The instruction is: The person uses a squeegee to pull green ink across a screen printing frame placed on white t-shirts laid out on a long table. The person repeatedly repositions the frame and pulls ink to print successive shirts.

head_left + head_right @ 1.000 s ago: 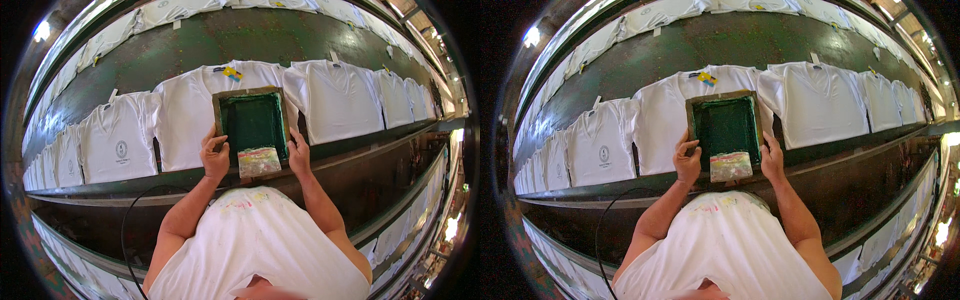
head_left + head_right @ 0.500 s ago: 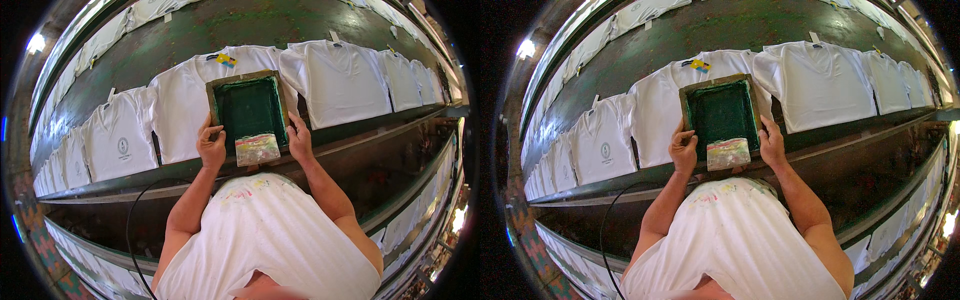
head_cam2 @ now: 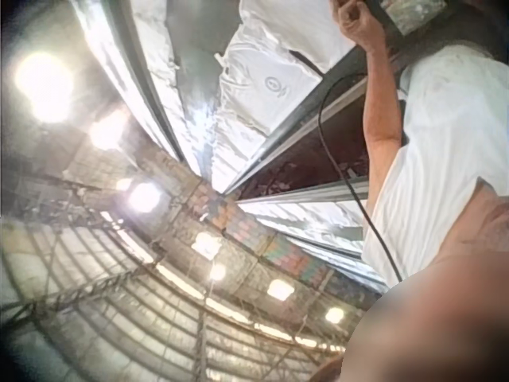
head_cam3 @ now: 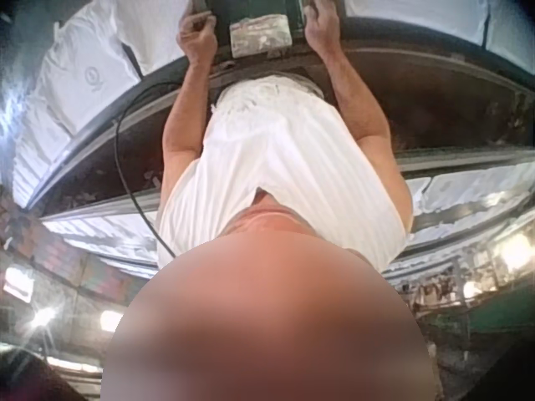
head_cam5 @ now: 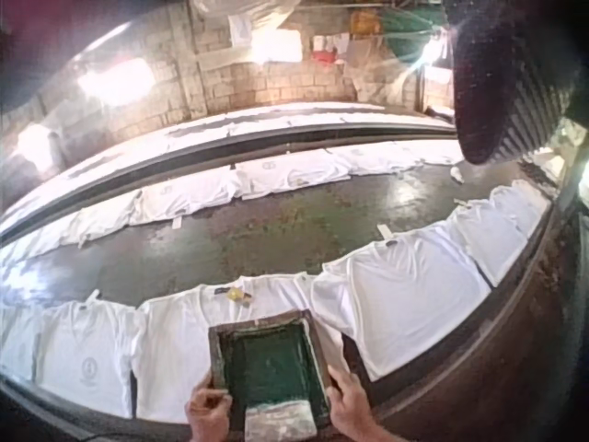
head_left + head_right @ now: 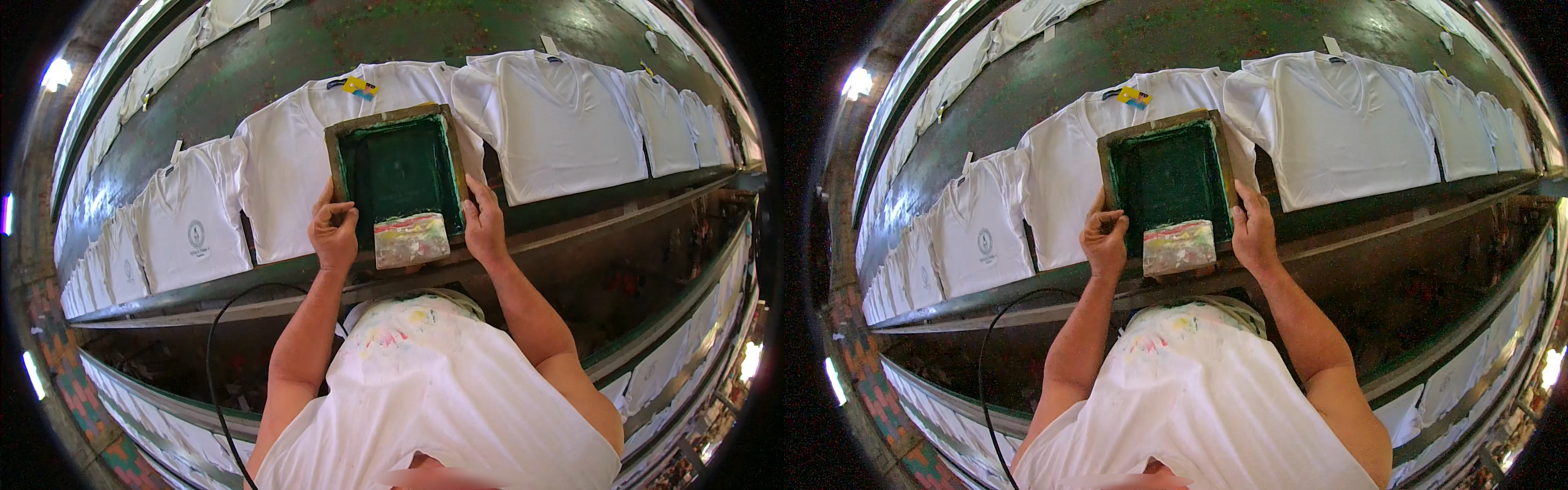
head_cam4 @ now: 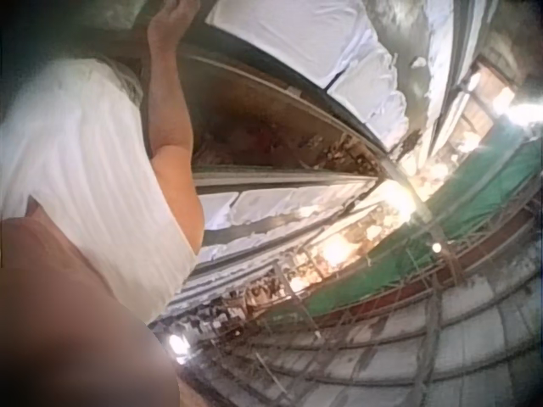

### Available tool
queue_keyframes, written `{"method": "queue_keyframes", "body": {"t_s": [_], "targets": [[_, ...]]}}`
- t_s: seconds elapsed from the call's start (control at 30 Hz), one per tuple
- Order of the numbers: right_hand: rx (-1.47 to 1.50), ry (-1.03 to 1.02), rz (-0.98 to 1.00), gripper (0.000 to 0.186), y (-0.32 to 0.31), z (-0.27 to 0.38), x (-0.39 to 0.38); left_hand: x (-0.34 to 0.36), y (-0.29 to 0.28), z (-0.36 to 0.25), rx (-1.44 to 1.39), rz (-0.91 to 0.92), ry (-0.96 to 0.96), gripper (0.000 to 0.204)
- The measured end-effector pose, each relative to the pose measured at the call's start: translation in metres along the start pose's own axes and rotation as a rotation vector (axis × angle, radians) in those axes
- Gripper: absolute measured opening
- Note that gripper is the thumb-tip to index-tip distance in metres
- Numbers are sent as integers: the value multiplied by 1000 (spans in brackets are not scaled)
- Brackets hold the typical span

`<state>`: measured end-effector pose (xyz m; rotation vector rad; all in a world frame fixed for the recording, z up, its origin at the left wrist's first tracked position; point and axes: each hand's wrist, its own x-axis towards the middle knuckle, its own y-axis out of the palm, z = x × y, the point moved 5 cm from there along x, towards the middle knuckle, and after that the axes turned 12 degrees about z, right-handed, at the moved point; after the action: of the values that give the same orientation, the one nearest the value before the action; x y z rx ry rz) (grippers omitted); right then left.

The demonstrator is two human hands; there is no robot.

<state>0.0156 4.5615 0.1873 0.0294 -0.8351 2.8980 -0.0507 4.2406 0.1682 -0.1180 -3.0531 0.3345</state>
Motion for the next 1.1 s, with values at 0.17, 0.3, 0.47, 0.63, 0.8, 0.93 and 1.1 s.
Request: {"method": "queue_keyframes", "body": {"t_s": [0.17,0.3,0.47,0.63,0.8,0.93,1.1], "targets": [[47,14,-9,49,-4,3,4,3,3,-7,34,35,48,21],[-9,-7,-20,43,-19,27,1,13,-3,-9,0,51,60,41],[-278,-367,260,47,-15,106,-36,64,-30,-41,491,247,210,71],[-687,-468,370,55,10,146,-41,123,-27,-82,907,574,178,93],[-653,-488,391,58,14,146,-21,144,-11,-104,1210,768,92,90],[-600,-478,489,50,15,144,-2,146,-4,-109,1260,772,26,97],[-432,-447,650,38,-2,134,51,147,-1,-107,1253,749,-16,100]]}}
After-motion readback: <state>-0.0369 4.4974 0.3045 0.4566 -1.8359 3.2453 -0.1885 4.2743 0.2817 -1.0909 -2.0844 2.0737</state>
